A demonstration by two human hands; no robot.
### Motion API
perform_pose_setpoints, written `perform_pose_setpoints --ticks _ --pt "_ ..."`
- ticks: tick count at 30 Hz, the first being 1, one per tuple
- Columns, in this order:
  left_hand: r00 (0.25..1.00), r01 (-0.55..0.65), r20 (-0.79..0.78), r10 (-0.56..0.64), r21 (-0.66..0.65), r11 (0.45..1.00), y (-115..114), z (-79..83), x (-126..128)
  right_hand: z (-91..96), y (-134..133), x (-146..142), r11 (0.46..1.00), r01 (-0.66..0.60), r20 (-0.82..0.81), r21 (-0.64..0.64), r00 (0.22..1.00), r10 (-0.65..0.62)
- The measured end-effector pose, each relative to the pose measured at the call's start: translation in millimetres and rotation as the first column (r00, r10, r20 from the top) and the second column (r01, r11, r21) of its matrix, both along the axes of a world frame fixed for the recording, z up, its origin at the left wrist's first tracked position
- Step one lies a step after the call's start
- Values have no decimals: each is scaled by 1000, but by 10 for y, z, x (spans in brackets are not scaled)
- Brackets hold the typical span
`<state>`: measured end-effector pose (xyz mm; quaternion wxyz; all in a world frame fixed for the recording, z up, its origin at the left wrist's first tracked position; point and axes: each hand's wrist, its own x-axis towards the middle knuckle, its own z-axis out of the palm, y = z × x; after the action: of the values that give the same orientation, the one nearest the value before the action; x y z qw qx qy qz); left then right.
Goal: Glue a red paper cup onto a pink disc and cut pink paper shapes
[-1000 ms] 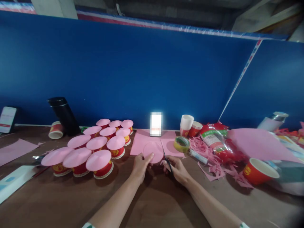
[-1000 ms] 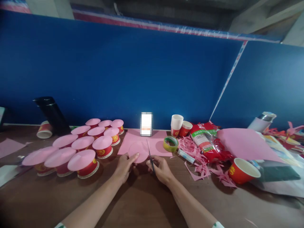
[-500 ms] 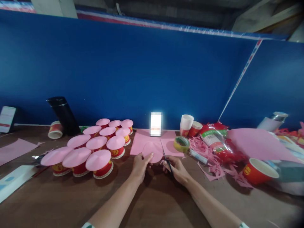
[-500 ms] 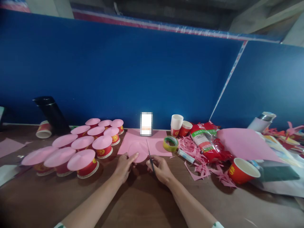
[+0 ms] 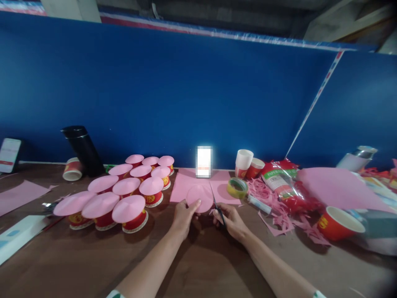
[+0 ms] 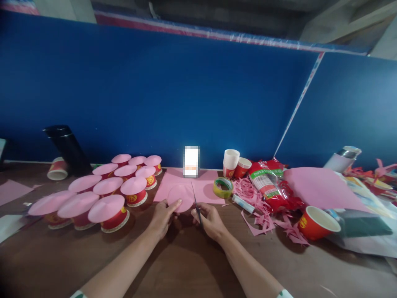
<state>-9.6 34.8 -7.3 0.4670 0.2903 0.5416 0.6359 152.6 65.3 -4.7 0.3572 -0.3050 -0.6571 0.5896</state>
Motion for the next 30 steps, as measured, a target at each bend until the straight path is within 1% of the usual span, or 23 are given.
perform_pose_setpoints --ticks 6,15,23,30 --pt "1000 4 3 -4 -3 1000 0 -10 -1 18 -11 -2 1000 1 -18 -6 1000 -1" --pt "1000 2 23 -2 -3 1000 -6 2 2 -63 26 12 1000 12 -9 9 1000 -12" --pt "1000 -15 21 15 -8 1000 0 -3 -1 -19 9 -2 999 30 6 27 1000 -31" --pt "999 -27 47 28 -20 999 -6 33 9 -52 17 5 999 41 19 28 999 -41"
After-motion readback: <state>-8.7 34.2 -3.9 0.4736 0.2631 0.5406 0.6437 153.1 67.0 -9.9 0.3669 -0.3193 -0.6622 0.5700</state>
